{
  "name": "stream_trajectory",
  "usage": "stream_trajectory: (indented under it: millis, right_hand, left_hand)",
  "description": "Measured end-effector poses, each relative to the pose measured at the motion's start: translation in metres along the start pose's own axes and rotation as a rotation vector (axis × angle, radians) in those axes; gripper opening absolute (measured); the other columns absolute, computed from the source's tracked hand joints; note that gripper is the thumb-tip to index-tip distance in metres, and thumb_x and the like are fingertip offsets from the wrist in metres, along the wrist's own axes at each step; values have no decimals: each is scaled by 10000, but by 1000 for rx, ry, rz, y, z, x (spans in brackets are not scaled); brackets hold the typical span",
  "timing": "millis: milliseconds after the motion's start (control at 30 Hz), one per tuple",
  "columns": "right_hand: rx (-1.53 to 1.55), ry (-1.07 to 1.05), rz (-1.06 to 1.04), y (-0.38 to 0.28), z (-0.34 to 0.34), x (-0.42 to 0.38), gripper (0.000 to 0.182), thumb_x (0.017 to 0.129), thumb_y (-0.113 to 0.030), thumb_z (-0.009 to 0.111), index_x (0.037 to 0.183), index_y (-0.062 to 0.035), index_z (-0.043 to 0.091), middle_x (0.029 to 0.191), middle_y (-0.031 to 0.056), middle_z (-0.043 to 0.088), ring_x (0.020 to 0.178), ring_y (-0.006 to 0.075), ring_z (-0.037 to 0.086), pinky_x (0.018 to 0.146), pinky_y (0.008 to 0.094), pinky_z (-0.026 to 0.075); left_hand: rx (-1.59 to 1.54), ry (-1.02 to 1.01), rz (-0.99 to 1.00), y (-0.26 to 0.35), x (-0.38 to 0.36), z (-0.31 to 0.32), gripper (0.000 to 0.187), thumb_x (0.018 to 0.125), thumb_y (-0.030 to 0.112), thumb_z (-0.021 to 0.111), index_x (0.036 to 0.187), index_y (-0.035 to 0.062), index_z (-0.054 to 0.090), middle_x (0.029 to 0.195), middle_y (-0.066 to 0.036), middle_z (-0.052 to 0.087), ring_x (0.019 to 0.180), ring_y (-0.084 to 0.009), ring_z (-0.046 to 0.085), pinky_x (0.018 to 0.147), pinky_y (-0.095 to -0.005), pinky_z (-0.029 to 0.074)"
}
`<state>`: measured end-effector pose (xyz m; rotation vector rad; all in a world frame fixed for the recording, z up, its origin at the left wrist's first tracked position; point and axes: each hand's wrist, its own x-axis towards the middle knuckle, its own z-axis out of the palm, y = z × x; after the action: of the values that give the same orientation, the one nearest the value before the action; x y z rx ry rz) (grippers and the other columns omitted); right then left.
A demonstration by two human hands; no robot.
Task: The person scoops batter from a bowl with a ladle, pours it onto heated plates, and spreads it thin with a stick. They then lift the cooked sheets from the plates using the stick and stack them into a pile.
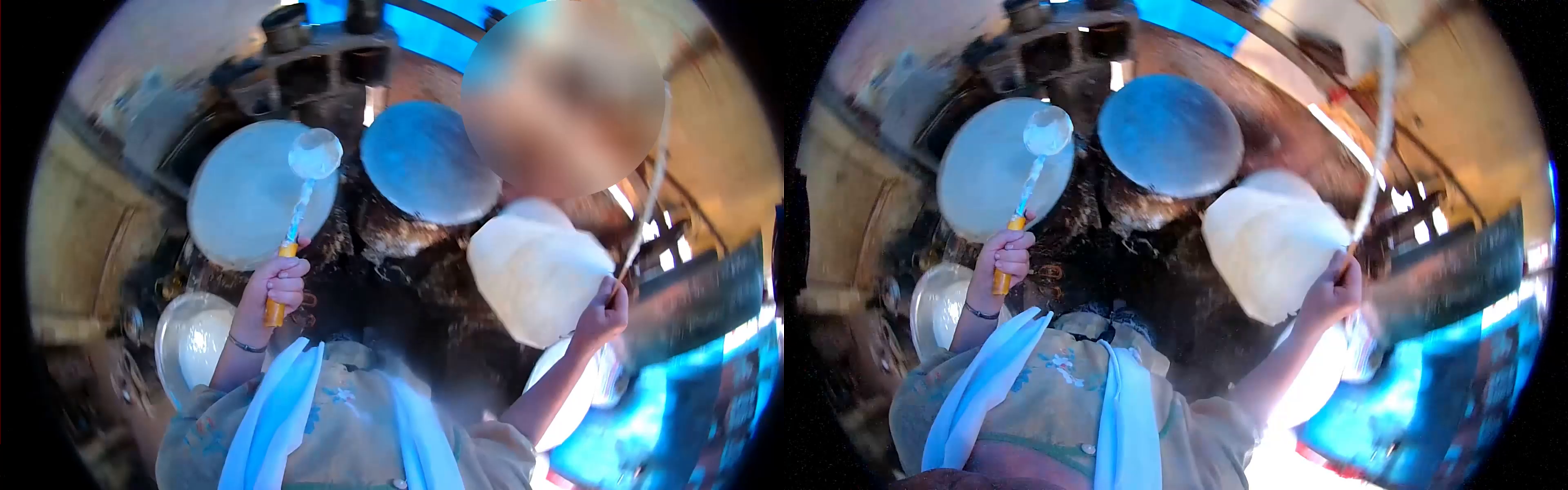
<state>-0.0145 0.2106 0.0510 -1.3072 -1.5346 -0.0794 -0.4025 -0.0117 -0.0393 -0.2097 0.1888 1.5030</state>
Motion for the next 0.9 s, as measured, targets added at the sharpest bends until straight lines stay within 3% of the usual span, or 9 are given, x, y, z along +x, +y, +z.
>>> stream_trajectory:
  millis: [100,167,233,300,433,667,700,767,900]
  right_hand:
    - [-224,-253,61,4,-61,-27,77,799,-57,592,792,19,597,607,146,520,539,189,476,537,323,398]
    - [-217,-351,327,7,-88,-57,70,772,-56,596,783,13,594,618,171,521,540,242,488,545,336,401]
    - [-438,-431,392,23,-124,-82,79,773,-70,591,791,6,598,628,175,533,546,273,494,557,340,411]
    - [-525,-321,454,49,-177,-94,73,747,-44,596,804,0,611,631,163,538,531,229,499,561,318,419]
    - [-394,78,555,68,-309,-126,103,815,-65,586,830,24,635,643,-5,560,603,69,467,575,222,406]
    - [-513,1132,744,62,-448,-254,163,831,-166,589,840,-10,636,806,46,597,672,146,532,613,282,463]
    - [-591,1200,825,74,-473,-292,189,837,-179,581,877,0,625,833,61,597,709,158,547,626,289,472]
    - [-444,1399,695,86,-494,-351,260,847,-184,568,984,34,607,863,71,598,720,160,536,631,282,455]
    - [-475,1754,876,91,-512,-470,278,840,-187,555,969,57,586,920,123,612,766,217,566,652,321,483]
  left_hand:
    - [37,-10,-192,-3,32,14,314,912,39,364,1226,55,375,628,-6,344,403,-11,330,352,-140,324]
    - [32,-27,-356,-11,54,11,316,917,39,354,1233,53,368,630,-7,340,409,-14,339,364,-149,340]
    - [22,-55,-485,-25,74,11,304,914,48,379,1217,73,390,632,-1,344,407,-19,339,369,-155,341]
    - [34,-74,-612,-46,92,18,310,915,48,379,1225,69,380,630,-5,347,408,-20,350,372,-154,353]
    - [111,-69,-754,-94,115,27,317,927,58,343,1244,59,356,641,-14,364,430,-33,372,397,-173,369]
    - [169,-90,-993,-201,136,25,316,944,82,355,1259,70,340,635,-15,377,428,-33,397,402,-167,398]
    - [177,-116,-1026,-218,138,26,318,943,82,355,1261,63,343,638,-19,379,427,-37,397,411,-175,407]
    - [81,-113,-1095,-251,125,30,321,944,85,351,1263,51,345,635,-25,375,425,-40,391,412,-181,409]
    - [24,-72,-1174,-304,97,39,328,953,113,333,1272,37,338,649,-33,365,434,-66,391,437,-207,403]
